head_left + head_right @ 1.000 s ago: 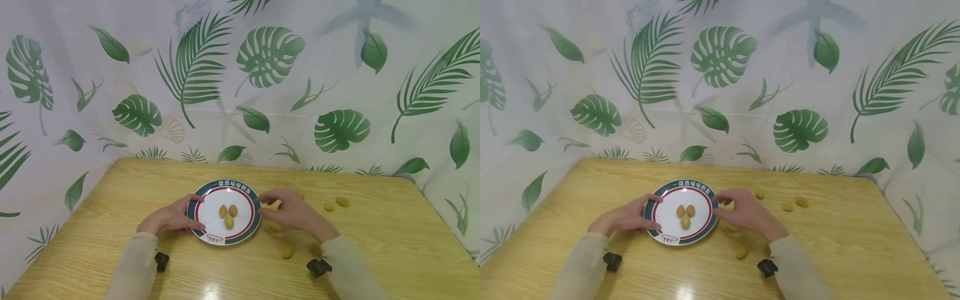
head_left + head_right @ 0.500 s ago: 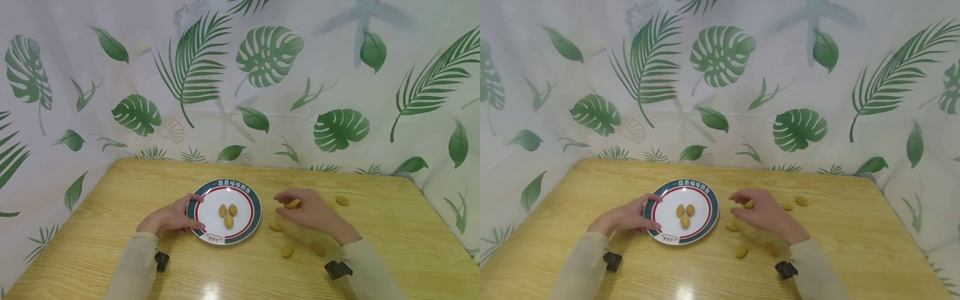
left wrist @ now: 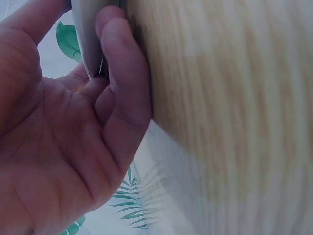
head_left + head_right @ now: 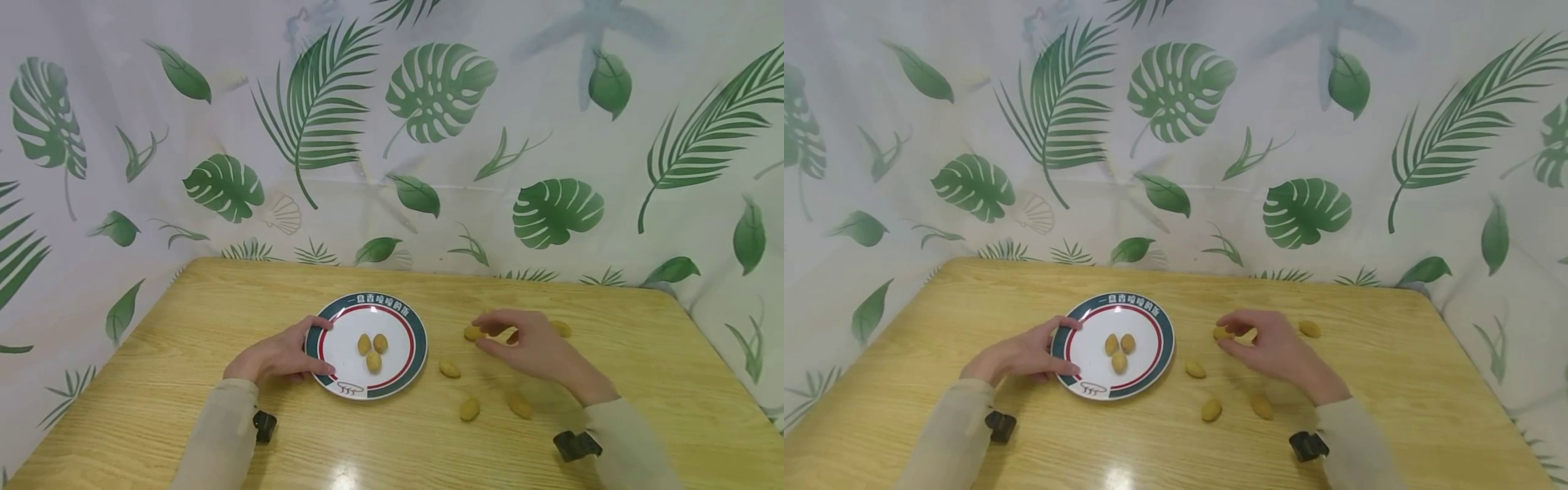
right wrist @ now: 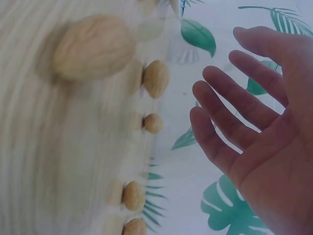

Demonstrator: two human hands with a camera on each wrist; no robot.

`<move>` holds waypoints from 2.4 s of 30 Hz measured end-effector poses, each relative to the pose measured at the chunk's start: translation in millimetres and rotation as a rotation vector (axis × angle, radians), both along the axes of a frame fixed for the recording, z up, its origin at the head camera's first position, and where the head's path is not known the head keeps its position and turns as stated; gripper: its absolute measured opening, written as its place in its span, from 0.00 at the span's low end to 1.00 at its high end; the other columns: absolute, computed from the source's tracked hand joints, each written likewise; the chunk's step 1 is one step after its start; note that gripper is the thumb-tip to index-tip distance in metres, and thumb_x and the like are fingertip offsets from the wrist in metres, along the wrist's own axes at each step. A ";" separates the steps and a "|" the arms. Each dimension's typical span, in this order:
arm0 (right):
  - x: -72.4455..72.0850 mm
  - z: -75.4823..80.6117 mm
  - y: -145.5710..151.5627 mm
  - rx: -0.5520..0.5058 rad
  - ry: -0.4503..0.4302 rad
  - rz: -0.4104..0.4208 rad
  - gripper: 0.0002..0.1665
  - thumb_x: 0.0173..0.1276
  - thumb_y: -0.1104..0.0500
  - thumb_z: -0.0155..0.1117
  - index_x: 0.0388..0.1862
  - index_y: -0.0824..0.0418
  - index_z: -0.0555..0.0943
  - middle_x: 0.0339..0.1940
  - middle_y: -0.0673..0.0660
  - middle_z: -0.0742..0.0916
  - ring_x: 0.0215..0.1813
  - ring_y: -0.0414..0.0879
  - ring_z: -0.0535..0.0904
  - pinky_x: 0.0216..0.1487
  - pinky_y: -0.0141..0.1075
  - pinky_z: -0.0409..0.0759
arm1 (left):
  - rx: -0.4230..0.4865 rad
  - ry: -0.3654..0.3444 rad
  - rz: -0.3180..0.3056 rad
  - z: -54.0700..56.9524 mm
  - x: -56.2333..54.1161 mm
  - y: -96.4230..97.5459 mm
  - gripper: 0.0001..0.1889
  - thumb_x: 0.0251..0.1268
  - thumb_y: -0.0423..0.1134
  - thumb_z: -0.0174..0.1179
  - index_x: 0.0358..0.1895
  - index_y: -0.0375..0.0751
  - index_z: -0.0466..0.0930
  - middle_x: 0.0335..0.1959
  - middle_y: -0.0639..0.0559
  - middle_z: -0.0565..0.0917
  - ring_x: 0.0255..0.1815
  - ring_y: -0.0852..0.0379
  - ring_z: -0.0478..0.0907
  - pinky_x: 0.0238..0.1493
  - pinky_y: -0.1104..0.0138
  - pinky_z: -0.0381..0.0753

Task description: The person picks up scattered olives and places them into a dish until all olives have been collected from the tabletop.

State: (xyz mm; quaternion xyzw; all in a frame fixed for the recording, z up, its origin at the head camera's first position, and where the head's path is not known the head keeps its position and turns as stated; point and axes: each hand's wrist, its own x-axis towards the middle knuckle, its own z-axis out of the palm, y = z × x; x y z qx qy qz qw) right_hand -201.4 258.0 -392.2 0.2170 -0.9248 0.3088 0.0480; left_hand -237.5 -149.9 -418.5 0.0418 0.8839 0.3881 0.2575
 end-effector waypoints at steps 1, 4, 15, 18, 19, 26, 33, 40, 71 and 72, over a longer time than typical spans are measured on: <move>-0.4 -1.0 1.6 0.005 0.002 -0.004 0.16 0.70 0.54 0.71 0.53 0.58 0.87 0.48 0.55 0.91 0.48 0.50 0.86 0.40 0.31 0.81 | 0.001 -0.001 0.001 -0.1 -0.2 -0.2 0.43 0.58 0.46 0.76 0.75 0.57 0.61 0.38 0.46 0.77 0.34 0.52 0.76 0.36 0.67 0.76; -1.9 -4.7 5.5 0.023 0.006 -0.020 0.16 0.70 0.54 0.71 0.54 0.58 0.86 0.47 0.55 0.91 0.48 0.50 0.86 0.39 0.31 0.81 | 0.004 -0.001 0.000 0.0 -0.3 -0.5 0.43 0.58 0.46 0.76 0.75 0.57 0.61 0.39 0.46 0.77 0.34 0.52 0.76 0.36 0.67 0.76; -17.9 -23.6 11.2 0.058 -0.051 -0.068 0.17 0.71 0.54 0.69 0.56 0.57 0.85 0.44 0.51 0.91 0.46 0.45 0.86 0.46 0.39 0.82 | -0.004 0.001 -0.001 1.4 0.1 0.1 0.43 0.59 0.46 0.76 0.75 0.56 0.61 0.40 0.45 0.77 0.34 0.52 0.76 0.37 0.67 0.76; -23.9 -26.5 11.6 0.076 -0.083 -0.076 0.17 0.71 0.53 0.69 0.56 0.56 0.85 0.44 0.52 0.91 0.46 0.45 0.87 0.47 0.40 0.82 | -0.004 0.004 -0.003 0.8 -0.2 0.3 0.43 0.58 0.46 0.76 0.75 0.55 0.61 0.40 0.45 0.77 0.34 0.52 0.76 0.36 0.67 0.76; -26.0 -27.2 11.5 0.081 -0.085 -0.071 0.17 0.71 0.54 0.69 0.55 0.57 0.86 0.44 0.53 0.91 0.46 0.45 0.87 0.47 0.40 0.82 | -0.004 0.005 -0.003 0.6 -0.2 0.4 0.43 0.58 0.46 0.76 0.75 0.55 0.61 0.40 0.45 0.77 0.34 0.52 0.76 0.36 0.67 0.76; -38.4 -30.2 9.5 0.112 -0.077 -0.060 0.16 0.70 0.53 0.69 0.53 0.57 0.86 0.41 0.53 0.92 0.44 0.45 0.88 0.48 0.43 0.82 | -0.008 0.006 -0.005 0.8 -0.6 0.6 0.43 0.58 0.46 0.76 0.75 0.56 0.61 0.39 0.46 0.78 0.34 0.53 0.76 0.36 0.67 0.76; -47.4 -32.1 7.1 0.122 -0.077 -0.059 0.16 0.69 0.49 0.70 0.51 0.56 0.87 0.41 0.52 0.91 0.44 0.44 0.86 0.49 0.43 0.82 | -0.007 0.004 0.003 0.4 -0.4 -0.2 0.43 0.58 0.46 0.76 0.75 0.56 0.61 0.40 0.46 0.78 0.34 0.53 0.76 0.36 0.67 0.76; -50.8 -34.3 3.4 0.124 -0.076 -0.048 0.14 0.67 0.51 0.72 0.48 0.55 0.88 0.43 0.54 0.91 0.46 0.46 0.86 0.51 0.44 0.82 | -0.005 0.006 -0.005 1.1 0.0 -0.1 0.43 0.59 0.45 0.76 0.75 0.56 0.61 0.40 0.46 0.77 0.34 0.53 0.76 0.36 0.67 0.76; -40.1 -24.7 -24.9 -0.101 -0.033 0.095 0.14 0.66 0.55 0.75 0.49 0.57 0.89 0.42 0.51 0.92 0.40 0.38 0.84 0.40 0.31 0.83 | -0.013 0.005 0.004 1.0 -0.7 -0.8 0.43 0.58 0.46 0.76 0.75 0.56 0.61 0.40 0.45 0.78 0.34 0.52 0.77 0.36 0.67 0.77; -39.2 -24.5 -27.6 -0.111 -0.026 0.099 0.14 0.66 0.55 0.75 0.49 0.57 0.89 0.42 0.50 0.92 0.40 0.38 0.84 0.40 0.32 0.83 | -0.011 0.005 0.006 0.7 -0.6 -1.1 0.43 0.58 0.45 0.76 0.75 0.57 0.61 0.40 0.45 0.78 0.34 0.52 0.77 0.36 0.67 0.77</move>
